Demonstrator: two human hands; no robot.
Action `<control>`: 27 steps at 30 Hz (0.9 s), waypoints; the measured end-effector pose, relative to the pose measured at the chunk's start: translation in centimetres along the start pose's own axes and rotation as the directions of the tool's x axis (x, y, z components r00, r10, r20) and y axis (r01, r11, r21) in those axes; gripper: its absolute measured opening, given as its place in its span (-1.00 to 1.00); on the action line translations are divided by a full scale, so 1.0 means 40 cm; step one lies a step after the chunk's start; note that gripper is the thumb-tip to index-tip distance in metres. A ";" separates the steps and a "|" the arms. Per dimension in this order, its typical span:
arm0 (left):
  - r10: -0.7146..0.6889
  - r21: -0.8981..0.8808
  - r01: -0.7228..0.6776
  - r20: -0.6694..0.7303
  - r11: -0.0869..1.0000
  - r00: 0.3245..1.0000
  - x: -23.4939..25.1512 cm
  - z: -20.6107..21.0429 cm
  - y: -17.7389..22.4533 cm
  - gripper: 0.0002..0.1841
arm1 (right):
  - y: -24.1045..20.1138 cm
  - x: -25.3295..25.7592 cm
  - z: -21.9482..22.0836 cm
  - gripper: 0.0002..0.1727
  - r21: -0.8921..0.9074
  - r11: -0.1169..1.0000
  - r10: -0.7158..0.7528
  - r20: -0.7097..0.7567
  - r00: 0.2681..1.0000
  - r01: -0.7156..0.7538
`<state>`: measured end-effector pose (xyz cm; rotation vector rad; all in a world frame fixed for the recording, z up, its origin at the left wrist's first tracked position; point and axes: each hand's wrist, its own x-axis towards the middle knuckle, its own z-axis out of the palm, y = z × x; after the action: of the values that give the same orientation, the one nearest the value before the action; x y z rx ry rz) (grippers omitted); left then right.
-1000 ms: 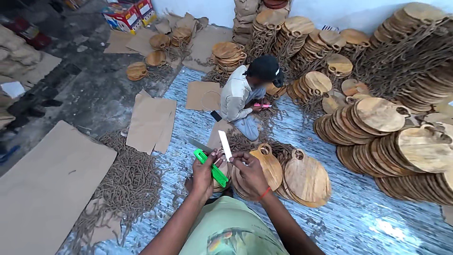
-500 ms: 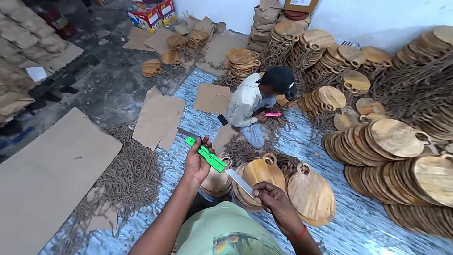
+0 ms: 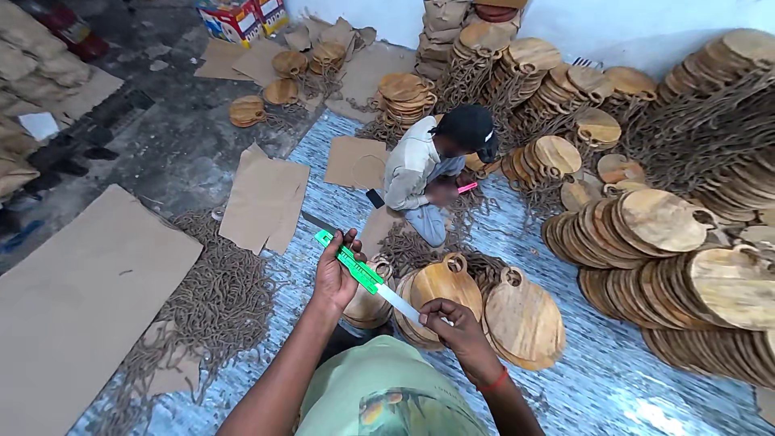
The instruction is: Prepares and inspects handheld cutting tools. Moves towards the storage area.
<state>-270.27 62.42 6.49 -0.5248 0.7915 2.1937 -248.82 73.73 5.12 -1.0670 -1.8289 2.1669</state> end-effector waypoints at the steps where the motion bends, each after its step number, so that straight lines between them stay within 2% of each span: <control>1: 0.002 -0.016 -0.002 0.002 1.000 1.000 0.003 0.000 0.000 -0.67 | -0.003 0.000 0.000 -0.93 -0.011 1.000 -0.005 -0.001 1.000 0.005; 9: 0.012 0.009 -0.012 0.004 1.000 1.000 -0.025 0.016 0.006 -0.73 | 0.003 -0.010 0.006 -0.92 0.044 0.998 -0.034 -0.028 0.999 0.036; 13: 0.017 0.020 -0.017 -0.001 1.000 1.000 -0.033 0.021 -0.007 -0.74 | 0.005 -0.023 0.025 -0.90 0.001 0.998 -0.065 -0.081 0.995 0.066; 20: -0.004 0.027 0.003 0.003 1.000 1.000 -0.036 0.016 -0.030 -0.74 | -0.017 -0.018 0.041 -0.90 0.001 0.999 -0.042 -0.076 0.996 0.042; 23: 0.012 0.009 -0.012 -0.012 1.000 1.000 -0.028 0.019 -0.026 -0.71 | -0.025 -0.020 0.041 -0.92 0.082 0.997 0.000 -0.035 0.999 0.003; 27: 0.025 0.029 -0.024 -0.038 0.999 0.999 -0.030 0.026 -0.024 -0.74 | -0.025 -0.022 0.047 -0.90 0.044 0.999 -0.016 -0.036 0.999 0.018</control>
<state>-268.90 63.05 7.59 -0.5472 0.8525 2.1972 -249.59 72.00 6.46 -1.0695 -1.7602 2.1542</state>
